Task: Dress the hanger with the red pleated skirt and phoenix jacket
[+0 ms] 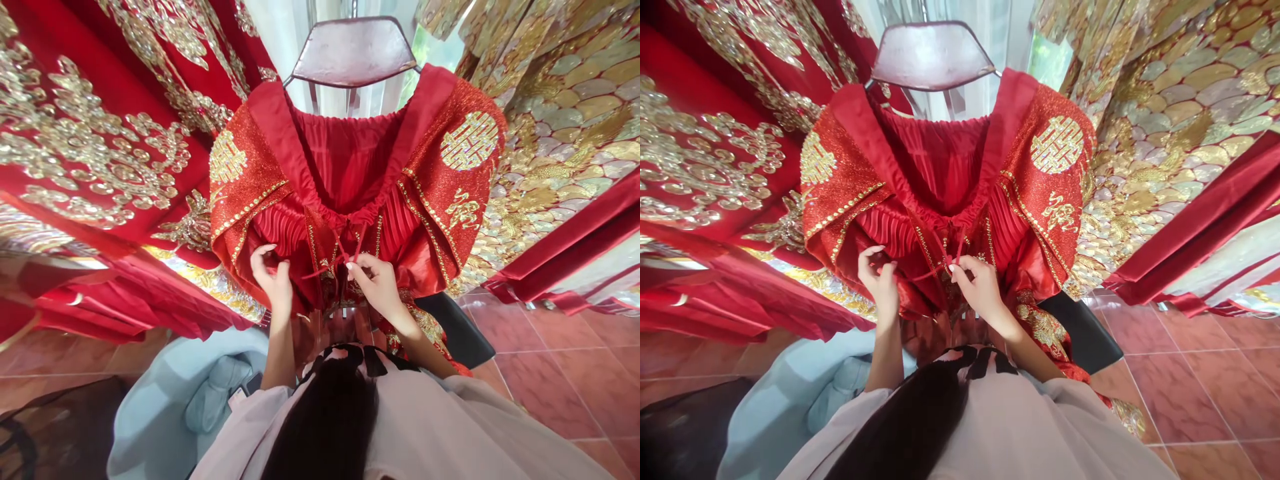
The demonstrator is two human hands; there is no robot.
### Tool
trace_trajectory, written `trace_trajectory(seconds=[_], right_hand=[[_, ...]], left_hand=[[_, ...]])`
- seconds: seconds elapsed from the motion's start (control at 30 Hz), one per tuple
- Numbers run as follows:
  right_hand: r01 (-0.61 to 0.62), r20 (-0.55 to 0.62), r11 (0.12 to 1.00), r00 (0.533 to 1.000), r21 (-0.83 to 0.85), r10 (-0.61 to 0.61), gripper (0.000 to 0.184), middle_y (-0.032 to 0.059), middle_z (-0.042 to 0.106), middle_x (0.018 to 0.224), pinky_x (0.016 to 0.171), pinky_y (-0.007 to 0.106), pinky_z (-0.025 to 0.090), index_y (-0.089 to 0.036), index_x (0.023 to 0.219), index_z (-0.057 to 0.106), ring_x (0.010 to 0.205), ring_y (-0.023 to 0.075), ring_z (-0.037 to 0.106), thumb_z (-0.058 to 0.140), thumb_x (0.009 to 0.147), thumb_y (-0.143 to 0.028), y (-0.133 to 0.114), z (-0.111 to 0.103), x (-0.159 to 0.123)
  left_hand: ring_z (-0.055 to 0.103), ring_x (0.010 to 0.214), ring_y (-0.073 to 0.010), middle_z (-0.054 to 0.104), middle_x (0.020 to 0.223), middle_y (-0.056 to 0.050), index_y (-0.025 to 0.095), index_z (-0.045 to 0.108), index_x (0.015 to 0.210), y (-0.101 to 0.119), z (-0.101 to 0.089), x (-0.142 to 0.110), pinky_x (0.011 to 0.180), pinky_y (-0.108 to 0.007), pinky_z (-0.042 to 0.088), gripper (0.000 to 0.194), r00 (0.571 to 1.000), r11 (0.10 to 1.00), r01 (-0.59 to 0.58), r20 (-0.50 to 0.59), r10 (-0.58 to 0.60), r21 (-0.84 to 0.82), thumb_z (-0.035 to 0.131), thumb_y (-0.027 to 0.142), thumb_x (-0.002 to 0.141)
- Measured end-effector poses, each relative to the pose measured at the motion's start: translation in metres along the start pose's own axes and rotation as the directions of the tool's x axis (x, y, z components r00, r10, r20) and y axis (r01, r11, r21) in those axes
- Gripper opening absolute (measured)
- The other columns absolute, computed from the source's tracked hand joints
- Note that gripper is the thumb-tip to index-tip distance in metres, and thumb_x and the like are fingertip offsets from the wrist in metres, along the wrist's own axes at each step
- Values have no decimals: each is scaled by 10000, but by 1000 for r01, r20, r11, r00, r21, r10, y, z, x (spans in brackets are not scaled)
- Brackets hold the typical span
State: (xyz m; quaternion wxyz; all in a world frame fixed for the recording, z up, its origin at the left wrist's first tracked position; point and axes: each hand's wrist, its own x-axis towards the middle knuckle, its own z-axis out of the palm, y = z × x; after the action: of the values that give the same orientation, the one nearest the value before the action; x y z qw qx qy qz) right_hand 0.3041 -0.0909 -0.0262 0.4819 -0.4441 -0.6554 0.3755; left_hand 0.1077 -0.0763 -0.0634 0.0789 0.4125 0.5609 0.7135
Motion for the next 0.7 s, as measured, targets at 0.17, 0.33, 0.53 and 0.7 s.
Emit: trace_trajectory(seconds=[0.17, 0.33, 0.53, 0.7], right_hand=[[32, 54, 998, 998, 47, -34, 220, -10, 583, 596, 583, 199, 428, -166, 707, 572, 565, 94, 537, 506, 850, -319, -3, 0, 2], [62, 99, 998, 993, -6, -61, 208, -13, 576, 592, 550, 195, 415, -157, 738, 578, 535, 85, 526, 493, 861, -303, -8, -12, 5], [172, 62, 954, 985, -244, -162, 329, -8, 637, 685, 621, 243, 459, -189, 1149, 582, 607, 117, 582, 564, 844, -311, -42, -70, 25], [306, -42, 881, 939, -360, -343, 264, -8, 597, 658, 591, 267, 429, -211, 1053, 616, 581, 121, 547, 602, 823, -340, -50, -136, 59]], left_hand=[[574, 998, -202, 614, 1015, -67, 204, 576, 993, 52, 35, -38, 920, -347, 441, 213, 908, 980, -29, 405, 109, -199, 530, 327, 826], [489, 488, -86, 533, 629, 37, 200, 504, 1032, 63, 57, -46, 486, -196, 393, 272, 736, 904, 353, 668, -111, -240, 531, 412, 862], [254, 380, -29, 321, 458, 121, 198, 499, 793, 90, 28, 12, 409, -165, 196, 303, 924, 957, 87, 381, 27, -278, 765, 287, 678], [282, 426, -47, 360, 530, 92, 194, 486, 708, 101, -4, 83, 425, -188, 210, 248, 909, 899, -406, 31, 416, -168, 734, 207, 698]])
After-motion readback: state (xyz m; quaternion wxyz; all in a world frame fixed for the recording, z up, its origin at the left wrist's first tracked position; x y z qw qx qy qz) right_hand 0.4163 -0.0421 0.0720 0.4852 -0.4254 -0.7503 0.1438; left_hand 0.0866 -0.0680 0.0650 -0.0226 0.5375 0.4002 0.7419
